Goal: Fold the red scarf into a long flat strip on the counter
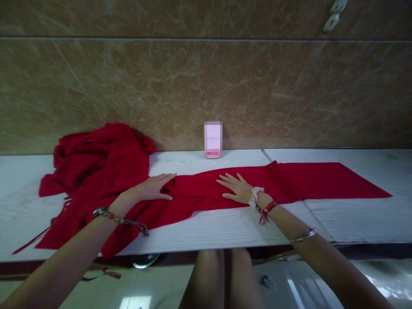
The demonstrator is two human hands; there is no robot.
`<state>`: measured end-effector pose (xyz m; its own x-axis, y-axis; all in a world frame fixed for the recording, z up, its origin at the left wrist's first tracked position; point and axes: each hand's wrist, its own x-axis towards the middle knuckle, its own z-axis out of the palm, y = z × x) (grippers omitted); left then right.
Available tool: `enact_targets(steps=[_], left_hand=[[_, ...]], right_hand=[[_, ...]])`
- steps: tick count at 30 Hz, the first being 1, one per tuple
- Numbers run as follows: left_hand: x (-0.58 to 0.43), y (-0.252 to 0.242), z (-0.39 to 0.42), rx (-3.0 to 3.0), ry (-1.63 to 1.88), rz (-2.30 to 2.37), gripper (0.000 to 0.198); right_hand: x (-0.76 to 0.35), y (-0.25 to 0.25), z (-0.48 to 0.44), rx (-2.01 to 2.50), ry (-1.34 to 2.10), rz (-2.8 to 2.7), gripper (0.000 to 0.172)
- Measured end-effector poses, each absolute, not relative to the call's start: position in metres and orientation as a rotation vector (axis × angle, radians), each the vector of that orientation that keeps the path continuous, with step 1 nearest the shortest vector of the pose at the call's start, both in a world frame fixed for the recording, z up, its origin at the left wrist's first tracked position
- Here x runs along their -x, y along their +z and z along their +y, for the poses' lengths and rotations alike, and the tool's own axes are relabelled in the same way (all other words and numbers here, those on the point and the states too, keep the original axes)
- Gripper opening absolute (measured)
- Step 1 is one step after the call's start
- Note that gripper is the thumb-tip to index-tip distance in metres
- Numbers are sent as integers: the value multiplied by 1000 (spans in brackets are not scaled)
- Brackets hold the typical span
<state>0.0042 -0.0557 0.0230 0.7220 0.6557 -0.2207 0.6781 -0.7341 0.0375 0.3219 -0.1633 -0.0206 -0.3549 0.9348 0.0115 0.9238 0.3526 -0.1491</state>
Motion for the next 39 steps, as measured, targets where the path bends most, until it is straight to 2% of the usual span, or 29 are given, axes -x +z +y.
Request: enact_targets(steps=[5, 11, 13, 15, 17, 19, 21, 25, 30, 34, 39], left_hand=[[6, 26, -54, -2884, -123, 1087, 48], [5, 48, -53, -3101, 56, 1324, 43], [8, 60, -58, -3092, 128, 1275, 38], [12, 69, -69, -3040, -19, 1075, 33], [16, 74, -82, -2933, -342, 848, 27], [19, 73, -91, -2819, -577, 793, 26], [20, 70, -93, -2774, -650, 859, 26], [13, 63, -79, -2802, -489, 914, 23], [7, 62, -62, -2801, -148, 991, 26], [21, 71, -52, -2732, 170, 1199, 31], [33, 83, -61, -2719, -50, 965, 36]], right_hand=[[-320, -23, -163, 1681, 177, -2487, 51], [-319, -20, -165, 1588, 189, -2470, 51], [-318, -20, -165, 1569, 203, -2453, 53], [-319, -20, -166, 1553, 222, -2434, 53], [-321, -21, -166, 1551, 255, -2431, 52], [-322, -22, -165, 1553, 285, -2434, 50], [-322, -22, -165, 1535, 290, -2436, 52], [-323, -18, -169, 1382, 178, -2403, 56], [-319, -17, -178, 1188, 22, -2403, 19], [-314, -21, -178, 1131, 29, -2418, 9], [-323, -11, -178, 1093, 237, -2208, 16]])
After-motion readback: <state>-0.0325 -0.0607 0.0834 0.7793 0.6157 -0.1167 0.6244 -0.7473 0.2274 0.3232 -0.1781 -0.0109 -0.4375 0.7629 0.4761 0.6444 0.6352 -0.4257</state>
